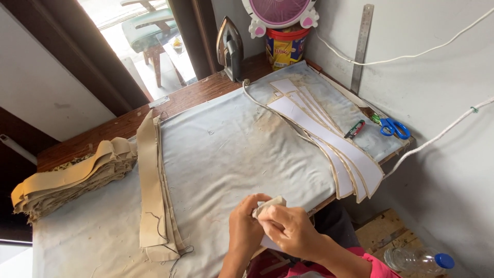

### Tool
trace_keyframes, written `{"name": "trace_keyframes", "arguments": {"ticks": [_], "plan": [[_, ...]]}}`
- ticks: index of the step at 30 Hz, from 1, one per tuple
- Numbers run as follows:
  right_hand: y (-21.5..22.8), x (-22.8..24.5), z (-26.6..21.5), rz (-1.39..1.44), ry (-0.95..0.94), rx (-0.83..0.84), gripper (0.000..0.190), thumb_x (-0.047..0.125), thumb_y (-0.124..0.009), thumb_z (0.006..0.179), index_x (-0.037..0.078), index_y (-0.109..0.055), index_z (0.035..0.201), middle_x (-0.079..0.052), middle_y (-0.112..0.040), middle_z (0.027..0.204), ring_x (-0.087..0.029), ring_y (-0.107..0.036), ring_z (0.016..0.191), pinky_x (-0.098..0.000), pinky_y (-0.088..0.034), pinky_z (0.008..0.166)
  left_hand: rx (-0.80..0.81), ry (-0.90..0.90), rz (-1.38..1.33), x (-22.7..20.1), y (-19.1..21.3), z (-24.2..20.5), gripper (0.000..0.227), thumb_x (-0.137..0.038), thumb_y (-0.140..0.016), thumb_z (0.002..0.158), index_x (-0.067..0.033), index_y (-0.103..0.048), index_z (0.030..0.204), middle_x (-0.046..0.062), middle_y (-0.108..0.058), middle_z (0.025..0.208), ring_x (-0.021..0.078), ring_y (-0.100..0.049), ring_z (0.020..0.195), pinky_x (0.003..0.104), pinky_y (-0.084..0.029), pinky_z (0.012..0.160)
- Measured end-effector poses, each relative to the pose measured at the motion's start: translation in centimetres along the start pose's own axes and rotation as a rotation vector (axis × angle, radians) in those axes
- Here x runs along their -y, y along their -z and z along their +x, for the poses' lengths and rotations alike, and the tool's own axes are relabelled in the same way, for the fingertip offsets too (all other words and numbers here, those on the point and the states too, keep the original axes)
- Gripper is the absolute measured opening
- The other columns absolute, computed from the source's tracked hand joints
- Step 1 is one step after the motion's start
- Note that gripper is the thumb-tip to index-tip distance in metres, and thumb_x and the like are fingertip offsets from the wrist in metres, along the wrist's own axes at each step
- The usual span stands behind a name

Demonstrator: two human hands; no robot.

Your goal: Folding and stacking pre-cut fabric components on a workbench in a sewing factory.

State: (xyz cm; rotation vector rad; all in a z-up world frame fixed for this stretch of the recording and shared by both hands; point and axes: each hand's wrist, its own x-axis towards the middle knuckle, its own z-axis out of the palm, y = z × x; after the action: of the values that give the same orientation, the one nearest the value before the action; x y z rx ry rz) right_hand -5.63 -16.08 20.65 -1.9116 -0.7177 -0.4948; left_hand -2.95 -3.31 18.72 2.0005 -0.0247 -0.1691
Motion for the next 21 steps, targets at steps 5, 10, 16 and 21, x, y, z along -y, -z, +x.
{"name": "trace_keyframes", "arguments": {"ticks": [5,10,16,21], "plan": [[-0.9,-0.2,-1.2,0.263,-0.176,0.032,0.006,-0.001,-0.061,0.083,0.005,-0.06,0.082,0.0,-0.048,0.055,-0.008,-0.041,0.046,-0.0222,-0.038,0.045,0.014,-0.232,-0.199,-0.3,0.4,0.0,0.024,-0.006,-0.06,0.07,-0.0193,-0.064,0.09,-0.004,-0.062,0.092,0.0108,-0.059,0.074,0.025,-0.045,0.065],[-0.9,-0.2,-1.0,0.388,-0.283,0.087,0.007,-0.001,-0.061,0.083,0.005,-0.06,0.079,-0.002,-0.058,0.059,-0.009,-0.044,0.047,-0.0239,-0.04,0.047,0.263,-0.311,-0.422,-2.3,2.8,-0.9,0.033,0.004,-0.061,0.071,-0.0139,-0.069,0.098,0.002,-0.066,0.087,0.0101,-0.062,0.076,0.023,-0.05,0.064],[-1.7,0.8,-0.4,0.467,-0.232,0.119,0.008,-0.002,-0.058,0.085,0.004,-0.055,0.081,-0.003,-0.047,0.055,-0.015,-0.044,0.052,-0.0283,-0.044,0.056,0.203,-0.247,-0.323,-1.4,2.7,-0.9,0.027,-0.001,-0.06,0.064,-0.0151,-0.071,0.084,-0.002,-0.068,0.083,0.008,-0.063,0.07,0.021,-0.051,0.062],[-3.3,1.6,-0.8,-0.003,0.008,0.001,0.002,0.007,-0.062,0.083,0.005,-0.061,0.082,-0.004,-0.067,0.067,-0.013,-0.061,0.05,-0.0234,-0.049,0.046,-0.504,-0.438,0.115,1.9,0.1,-0.5,0.028,-0.004,-0.055,0.064,-0.0221,-0.061,0.085,-0.007,-0.057,0.067,0.0095,-0.05,0.052,0.024,-0.039,0.05]]}}
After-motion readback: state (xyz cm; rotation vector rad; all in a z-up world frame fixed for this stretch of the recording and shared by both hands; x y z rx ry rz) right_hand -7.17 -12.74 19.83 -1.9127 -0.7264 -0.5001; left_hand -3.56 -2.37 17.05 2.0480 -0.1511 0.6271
